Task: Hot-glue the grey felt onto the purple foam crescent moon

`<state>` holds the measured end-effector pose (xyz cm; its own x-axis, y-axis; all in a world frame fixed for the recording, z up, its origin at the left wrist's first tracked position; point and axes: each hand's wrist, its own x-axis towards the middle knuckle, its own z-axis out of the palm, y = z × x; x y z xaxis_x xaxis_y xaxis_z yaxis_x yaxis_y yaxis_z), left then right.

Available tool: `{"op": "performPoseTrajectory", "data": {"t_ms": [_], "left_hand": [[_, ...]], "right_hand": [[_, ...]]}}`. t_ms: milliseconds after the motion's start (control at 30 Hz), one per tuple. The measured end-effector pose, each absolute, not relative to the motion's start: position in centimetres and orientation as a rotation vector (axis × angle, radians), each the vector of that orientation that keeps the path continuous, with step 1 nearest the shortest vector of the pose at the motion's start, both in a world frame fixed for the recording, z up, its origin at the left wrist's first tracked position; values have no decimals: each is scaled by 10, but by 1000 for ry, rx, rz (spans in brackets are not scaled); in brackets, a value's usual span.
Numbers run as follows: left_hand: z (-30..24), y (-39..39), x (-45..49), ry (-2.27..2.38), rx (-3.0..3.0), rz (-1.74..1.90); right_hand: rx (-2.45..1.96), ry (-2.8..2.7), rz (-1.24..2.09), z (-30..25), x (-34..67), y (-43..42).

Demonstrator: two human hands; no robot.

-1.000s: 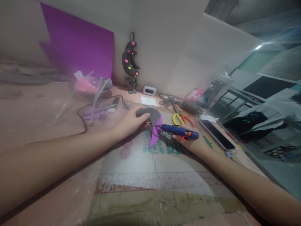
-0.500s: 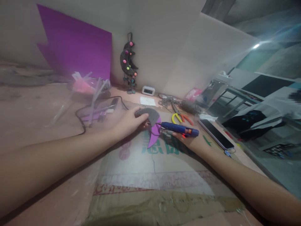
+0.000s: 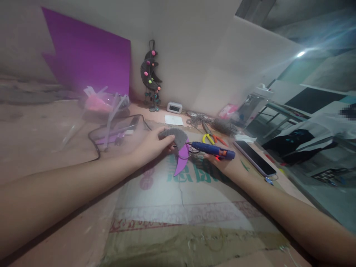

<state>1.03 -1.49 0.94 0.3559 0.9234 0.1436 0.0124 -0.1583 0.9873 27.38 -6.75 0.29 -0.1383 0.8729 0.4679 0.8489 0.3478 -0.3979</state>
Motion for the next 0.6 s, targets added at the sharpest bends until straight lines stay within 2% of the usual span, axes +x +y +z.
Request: {"op": "performPoseTrajectory", "data": {"t_ms": [600], "left_hand": [[10, -16, 11, 872, 1515, 1012]], "right_hand": [[-1464, -1900, 51, 0, 279, -61]]}}
